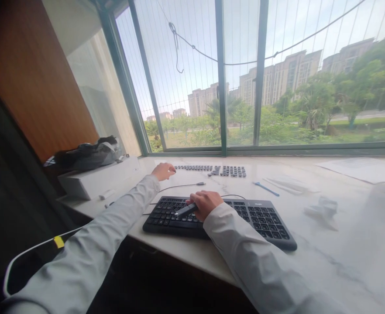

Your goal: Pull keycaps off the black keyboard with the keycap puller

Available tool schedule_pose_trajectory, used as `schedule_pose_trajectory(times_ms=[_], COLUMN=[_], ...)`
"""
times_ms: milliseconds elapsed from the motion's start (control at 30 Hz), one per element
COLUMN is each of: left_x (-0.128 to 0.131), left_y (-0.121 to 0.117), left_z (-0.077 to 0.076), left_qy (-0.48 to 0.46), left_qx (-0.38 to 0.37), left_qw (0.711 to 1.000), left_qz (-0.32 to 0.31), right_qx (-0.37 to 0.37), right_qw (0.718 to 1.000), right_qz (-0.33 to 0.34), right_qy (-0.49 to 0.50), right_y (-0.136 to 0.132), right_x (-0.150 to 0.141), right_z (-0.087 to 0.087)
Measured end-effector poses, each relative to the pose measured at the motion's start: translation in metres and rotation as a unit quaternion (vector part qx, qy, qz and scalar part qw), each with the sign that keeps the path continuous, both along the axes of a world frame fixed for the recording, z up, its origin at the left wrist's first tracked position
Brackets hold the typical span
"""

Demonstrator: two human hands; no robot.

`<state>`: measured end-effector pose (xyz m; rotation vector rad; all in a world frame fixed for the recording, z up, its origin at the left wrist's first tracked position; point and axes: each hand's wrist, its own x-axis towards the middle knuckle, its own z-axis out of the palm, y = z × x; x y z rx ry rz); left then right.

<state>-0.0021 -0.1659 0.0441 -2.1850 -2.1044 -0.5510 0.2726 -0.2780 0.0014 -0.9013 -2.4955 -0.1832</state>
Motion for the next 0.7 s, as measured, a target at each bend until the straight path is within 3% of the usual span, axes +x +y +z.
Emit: schedule_pose_trajectory(times_ms=[167,400,700], left_x=[-0.006,-0.019,-0.02], left_y=[0.053,0.114,0.165], left_z=[-0.018,-0.037,-0.06], left_qy=[0.022,0.069,0.12], left_qx=[-0.036,-0.028,-0.02], left_qw=[0.999,0.996,0.991], left_qz=[0.018,0.046,0.057], right_qx=[0.012,0.001,-0.006], right_qw=[0.999,0.997,0.998], right_qz=[0.0,-0.005,0.008], right_qy=[-0.036,-0.074,-0.069], right_y=[0.004,0.002,0.001], right_x=[-0.002,-0.004,-0.009], right_z=[0.0,0.005,0.0])
